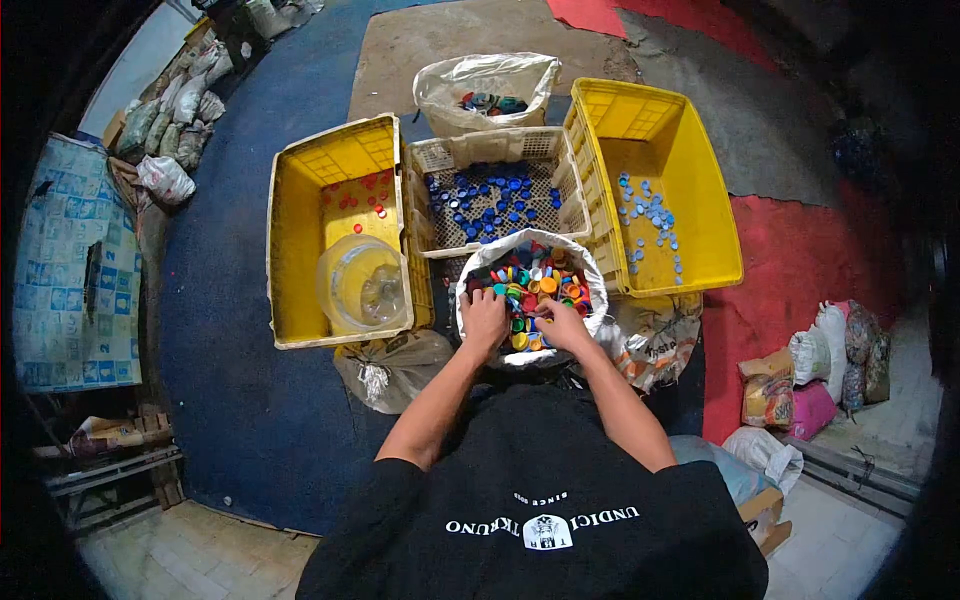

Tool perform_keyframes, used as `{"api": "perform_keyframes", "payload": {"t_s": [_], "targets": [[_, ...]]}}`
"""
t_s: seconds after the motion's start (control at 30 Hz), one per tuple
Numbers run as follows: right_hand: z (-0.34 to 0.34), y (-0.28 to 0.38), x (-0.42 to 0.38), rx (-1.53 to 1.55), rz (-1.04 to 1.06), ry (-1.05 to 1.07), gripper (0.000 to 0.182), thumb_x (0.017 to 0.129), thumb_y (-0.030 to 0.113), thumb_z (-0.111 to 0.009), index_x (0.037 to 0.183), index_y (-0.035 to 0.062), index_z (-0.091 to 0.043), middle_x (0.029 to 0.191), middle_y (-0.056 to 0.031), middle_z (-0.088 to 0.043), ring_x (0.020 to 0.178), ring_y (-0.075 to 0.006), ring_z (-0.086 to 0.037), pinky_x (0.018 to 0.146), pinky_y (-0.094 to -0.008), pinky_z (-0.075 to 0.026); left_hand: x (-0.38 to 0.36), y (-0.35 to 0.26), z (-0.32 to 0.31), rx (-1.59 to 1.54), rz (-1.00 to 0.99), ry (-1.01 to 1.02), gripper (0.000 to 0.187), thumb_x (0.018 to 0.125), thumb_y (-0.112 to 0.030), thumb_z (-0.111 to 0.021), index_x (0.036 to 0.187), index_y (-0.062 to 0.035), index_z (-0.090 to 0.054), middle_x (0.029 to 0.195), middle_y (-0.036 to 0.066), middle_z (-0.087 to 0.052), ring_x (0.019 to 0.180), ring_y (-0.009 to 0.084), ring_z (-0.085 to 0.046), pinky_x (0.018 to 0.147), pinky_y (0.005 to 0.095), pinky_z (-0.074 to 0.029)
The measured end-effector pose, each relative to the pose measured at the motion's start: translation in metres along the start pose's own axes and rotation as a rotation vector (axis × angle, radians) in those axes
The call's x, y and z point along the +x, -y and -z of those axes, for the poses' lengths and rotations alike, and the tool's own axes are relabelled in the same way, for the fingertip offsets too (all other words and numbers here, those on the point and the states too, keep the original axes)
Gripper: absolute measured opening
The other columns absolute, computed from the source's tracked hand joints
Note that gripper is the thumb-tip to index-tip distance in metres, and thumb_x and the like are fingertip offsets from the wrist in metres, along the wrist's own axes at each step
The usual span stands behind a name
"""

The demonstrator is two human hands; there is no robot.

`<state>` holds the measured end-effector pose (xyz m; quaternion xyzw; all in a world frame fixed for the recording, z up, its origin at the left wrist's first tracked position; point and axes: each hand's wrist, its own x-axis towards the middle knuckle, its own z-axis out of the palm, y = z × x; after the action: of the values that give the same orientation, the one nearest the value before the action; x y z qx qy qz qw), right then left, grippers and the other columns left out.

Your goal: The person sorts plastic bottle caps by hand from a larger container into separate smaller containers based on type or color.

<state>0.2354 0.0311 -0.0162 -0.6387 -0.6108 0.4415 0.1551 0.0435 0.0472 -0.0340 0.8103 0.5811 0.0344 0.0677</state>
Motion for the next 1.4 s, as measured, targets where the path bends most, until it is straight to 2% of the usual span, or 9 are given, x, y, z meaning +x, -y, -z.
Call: {"api": "perform_keyframes", "payload": {"t_s": [0.23,0.4,0.53,0.63,0.83,0.93,1.1,1.33,1.4], "targets": [[0.003,-0.003,-0.023,0.127,-0.090,-0.090,0.029,0.081,0.022,-0.066,0.102,0.0027,-0.064,0.095,-0.0150,-0.068,0.092,-0.0257,-0.066,0.082,-0.0353,-0.051,0.009,0.000,-0.014,0.070,0.062,-0.048,0.016,0.079,-0.019,-0.056,0.093,-0.0157,-0.063,0.093,0.003,-0.056,0.094,0.0219,-0.052,0.085,0.0457,-0.031],[0.015,-0.005,-0.025,0.264,-0.087,-0.207,0.025,0.081,0.019,-0.065,0.100,0.0025,-0.065,0.093,-0.0138,-0.068,0.088,-0.0228,-0.067,0.079,-0.0339,-0.051,0.006,0.009,0.016,-0.061,0.030,-0.234,0.020,0.071,-0.023,-0.066,0.088,-0.0130,-0.062,0.088,0.005,-0.054,0.086,0.0242,-0.054,0.077,0.0455,-0.036],[0.020,-0.013,-0.025,0.136,-0.080,-0.321,0.023,0.081,0.017,-0.062,0.099,0.0038,-0.066,0.090,-0.0155,-0.068,0.084,-0.0275,-0.067,0.074,-0.0372,-0.052,-0.009,0.027,0.028,-0.685,0.272,-0.198,0.017,0.080,-0.017,-0.062,0.084,-0.0013,-0.058,0.074,0.010,-0.064,0.067,0.0291,-0.064,0.063,0.0396,-0.049],[0.014,-0.005,-0.022,-0.124,-0.086,-0.119,0.022,0.080,0.020,-0.059,0.099,0.0115,-0.068,0.093,-0.0142,-0.068,0.086,-0.0335,-0.065,0.073,-0.0428,-0.052,-0.023,0.038,0.041,-1.047,0.462,-0.156,0.022,0.082,-0.013,-0.068,0.077,0.0019,-0.054,0.071,0.008,-0.064,0.067,0.0122,-0.062,0.059,0.0277,-0.049],[-0.016,0.017,0.001,-0.466,-0.019,0.025,0.027,0.077,0.026,-0.067,0.100,0.0107,-0.066,0.097,-0.0131,-0.067,0.090,-0.0311,-0.064,0.077,-0.0438,-0.052,-0.046,0.049,0.016,-1.309,0.504,-0.144,0.016,0.084,-0.007,-0.069,0.088,0.0001,-0.055,0.081,0.006,-0.064,0.073,0.0128,-0.063,0.064,0.0258,-0.051],[-0.024,0.017,0.009,-0.566,0.002,0.078,0.028,0.077,0.028,-0.068,0.099,0.0109,-0.066,0.098,-0.0122,-0.066,0.092,-0.0311,-0.064,0.076,-0.0447,-0.052,-0.056,0.031,0.046,-1.553,0.551,-0.084,0.035,0.083,-0.006,-0.070,0.113,0.0023,-0.055,0.096,0.010,-0.063,0.085,0.0154,-0.063,0.078,0.0285,-0.054],[-0.020,0.021,0.003,-0.658,0.046,0.163,0.031,0.077,0.029,-0.070,0.100,0.0089,-0.067,0.099,-0.0136,-0.065,0.095,-0.0304,-0.063,0.077,-0.0450,-0.052,-0.068,0.029,0.033,-1.545,0.514,-0.007,0.041,0.089,-0.012,-0.065,0.125,0.0004,-0.052,0.100,0.010,-0.064,0.087,0.0148,-0.062,0.078,0.0277,-0.052],[0.009,0.021,-0.007,-0.306,0.070,0.057,0.039,0.076,0.023,-0.072,0.112,0.0106,-0.061,0.110,-0.0152,-0.061,0.102,-0.0345,-0.059,0.085,-0.0432,-0.049,-0.073,0.028,0.028,-1.643,0.603,-0.106,0.032,0.092,-0.017,-0.061,0.117,0.0011,-0.054,0.099,0.010,-0.064,0.087,0.0130,-0.062,0.075,0.0255,-0.051],[0.014,0.017,-0.012,-0.207,0.259,-0.093,0.045,0.074,0.020,-0.073,0.116,0.0125,-0.057,0.111,-0.0164,-0.060,0.105,-0.0340,-0.058,0.088,-0.0428,-0.047,-0.071,0.027,0.028,-1.790,0.708,-0.121,0.028,0.090,-0.015,-0.064,0.109,0.0021,-0.054,0.096,0.007,-0.064,0.085,0.0123,-0.063,0.077,0.0256,-0.053]]}}
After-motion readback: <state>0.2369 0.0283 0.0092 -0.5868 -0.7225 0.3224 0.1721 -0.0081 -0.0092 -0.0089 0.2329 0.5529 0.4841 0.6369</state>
